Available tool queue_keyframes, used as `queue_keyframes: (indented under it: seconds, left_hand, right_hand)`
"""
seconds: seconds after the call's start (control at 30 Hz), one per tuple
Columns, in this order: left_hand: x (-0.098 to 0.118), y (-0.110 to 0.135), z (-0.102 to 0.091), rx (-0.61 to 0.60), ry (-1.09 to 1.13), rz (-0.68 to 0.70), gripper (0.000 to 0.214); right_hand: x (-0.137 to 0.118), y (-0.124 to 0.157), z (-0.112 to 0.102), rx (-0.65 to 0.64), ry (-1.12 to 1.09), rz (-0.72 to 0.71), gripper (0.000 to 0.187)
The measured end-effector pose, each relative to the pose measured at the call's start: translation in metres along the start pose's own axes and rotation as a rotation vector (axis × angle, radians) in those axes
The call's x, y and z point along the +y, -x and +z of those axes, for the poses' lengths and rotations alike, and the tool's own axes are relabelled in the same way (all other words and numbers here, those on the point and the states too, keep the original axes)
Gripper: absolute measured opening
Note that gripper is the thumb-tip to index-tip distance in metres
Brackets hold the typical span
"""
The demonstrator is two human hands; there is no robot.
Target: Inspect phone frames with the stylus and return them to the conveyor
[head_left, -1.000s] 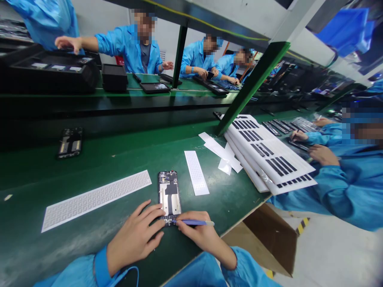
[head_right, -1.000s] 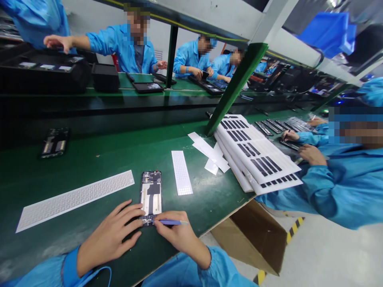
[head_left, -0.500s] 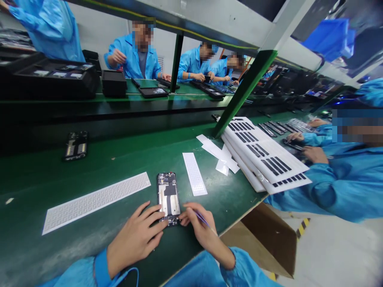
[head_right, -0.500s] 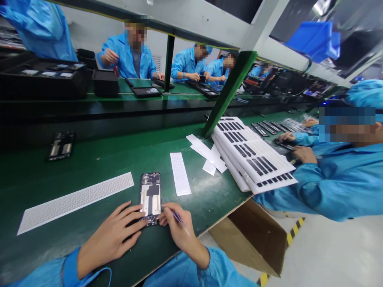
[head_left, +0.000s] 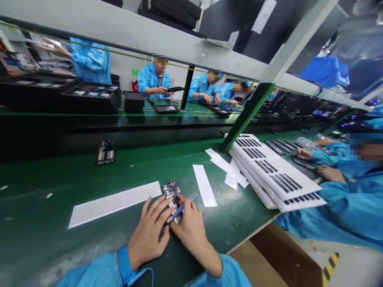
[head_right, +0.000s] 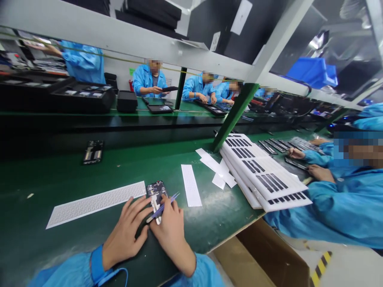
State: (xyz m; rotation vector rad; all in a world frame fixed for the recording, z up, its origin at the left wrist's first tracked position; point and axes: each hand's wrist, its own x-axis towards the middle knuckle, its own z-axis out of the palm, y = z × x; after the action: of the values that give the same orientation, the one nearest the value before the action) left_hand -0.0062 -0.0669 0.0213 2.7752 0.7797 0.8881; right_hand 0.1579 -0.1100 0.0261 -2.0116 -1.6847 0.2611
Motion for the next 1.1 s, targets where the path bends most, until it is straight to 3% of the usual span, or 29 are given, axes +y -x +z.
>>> queue_keyframes:
  seconds: [0.17,0.3,0.43,0.57,0.7,0.8,0.93,1.03,1.1]
  left_hand:
    - [-0.001,-0.002,0.005,-0.03,-0.121,-0.061,0.063]
    - [-0.002,0.0,0.012,-0.001,-0.226,-0.111,0.064]
    - [-0.006,0.004,0.017,0.008,-0.321,-0.079,0.062]
    - [-0.016,0.006,0.029,0.089,-0.409,0.021,0.046]
    - [-0.027,0.006,0.047,0.221,-0.431,0.07,0.026]
    - [-0.027,0.005,0.048,0.271,-0.389,0.093,0.02]
    - [-0.02,0.002,0.024,0.175,-0.272,0.133,0.019]
    - [-0.02,0.001,0.008,0.096,-0.254,0.077,0.032]
    - [-0.022,0.001,0.004,0.078,-0.267,0.033,0.034]
  right_hand:
    - [0.026,-0.047,-0.015,-0.122,0.042,-0.05,0.044]
    - [0.034,-0.097,-0.018,-0.12,0.114,-0.058,0.049]
    - [0.015,-0.177,-0.014,-0.097,0.202,-0.038,0.047]
    - [-0.02,-0.268,-0.011,-0.117,0.158,0.063,0.046]
    - [-0.039,-0.317,-0.002,-0.116,0.075,0.068,0.043]
    - [-0.034,-0.31,0.005,-0.109,-0.019,0.009,0.034]
    - [0.003,-0.255,-0.007,-0.065,-0.194,-0.115,0.03]
    - [0.048,-0.201,-0.033,-0.025,-0.577,-0.179,0.049]
    - [0.08,-0.167,-0.051,-0.008,-0.89,-0.092,0.062]
